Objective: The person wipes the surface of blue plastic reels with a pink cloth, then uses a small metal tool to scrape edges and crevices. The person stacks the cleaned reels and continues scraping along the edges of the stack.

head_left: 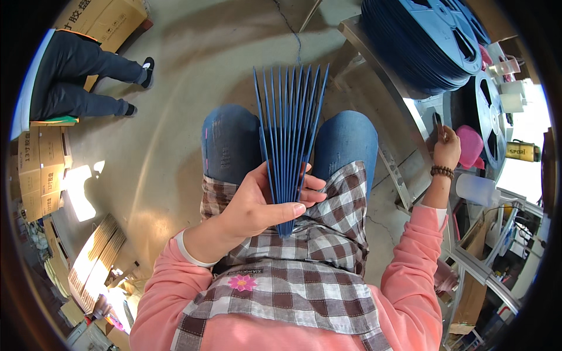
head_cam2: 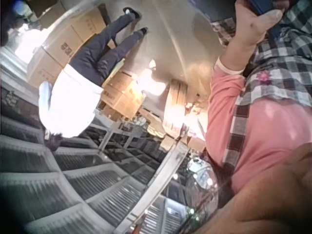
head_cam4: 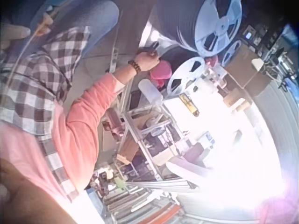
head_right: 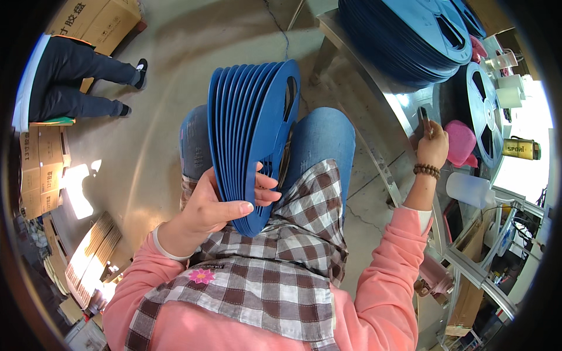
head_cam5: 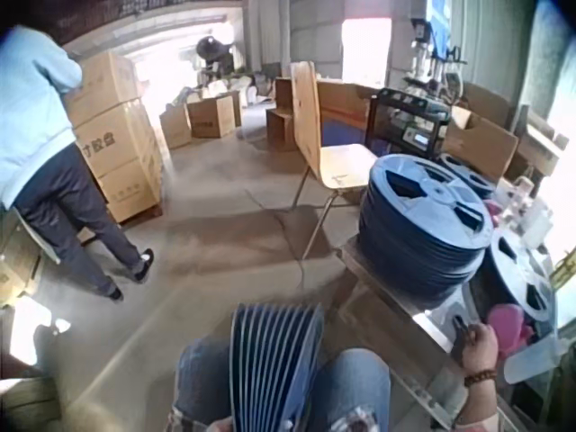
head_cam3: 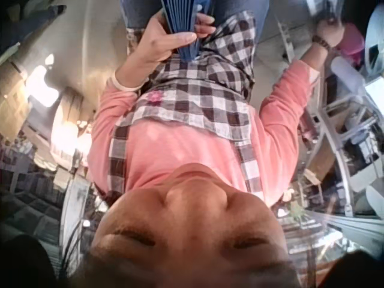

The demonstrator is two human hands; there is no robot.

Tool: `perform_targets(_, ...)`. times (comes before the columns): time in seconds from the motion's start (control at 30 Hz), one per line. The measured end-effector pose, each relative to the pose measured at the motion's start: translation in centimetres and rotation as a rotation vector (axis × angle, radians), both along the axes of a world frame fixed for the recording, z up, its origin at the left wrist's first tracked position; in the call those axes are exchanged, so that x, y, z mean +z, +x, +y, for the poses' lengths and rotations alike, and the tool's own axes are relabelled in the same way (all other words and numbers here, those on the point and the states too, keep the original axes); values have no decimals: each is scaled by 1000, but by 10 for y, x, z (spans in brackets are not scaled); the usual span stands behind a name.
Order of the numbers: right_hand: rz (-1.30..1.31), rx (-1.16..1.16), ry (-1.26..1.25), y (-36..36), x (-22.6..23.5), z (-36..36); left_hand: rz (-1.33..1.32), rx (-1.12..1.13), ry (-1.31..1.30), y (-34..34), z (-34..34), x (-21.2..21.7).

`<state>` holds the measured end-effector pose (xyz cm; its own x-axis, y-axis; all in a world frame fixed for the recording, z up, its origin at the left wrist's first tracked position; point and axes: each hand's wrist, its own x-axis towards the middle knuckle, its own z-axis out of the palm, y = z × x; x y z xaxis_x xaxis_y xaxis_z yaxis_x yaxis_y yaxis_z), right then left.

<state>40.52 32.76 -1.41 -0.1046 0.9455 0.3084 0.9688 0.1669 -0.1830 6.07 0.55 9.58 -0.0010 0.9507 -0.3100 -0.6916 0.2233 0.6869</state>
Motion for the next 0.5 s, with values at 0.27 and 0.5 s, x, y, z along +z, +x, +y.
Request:
perform_targets(0.27,1207,602,-810,-108,80,-143,83,13,22,7,-4,-5)
perform_targets(0.5,815,918,-613,-150,146,-178,43,-26,-38,10,-7,1)
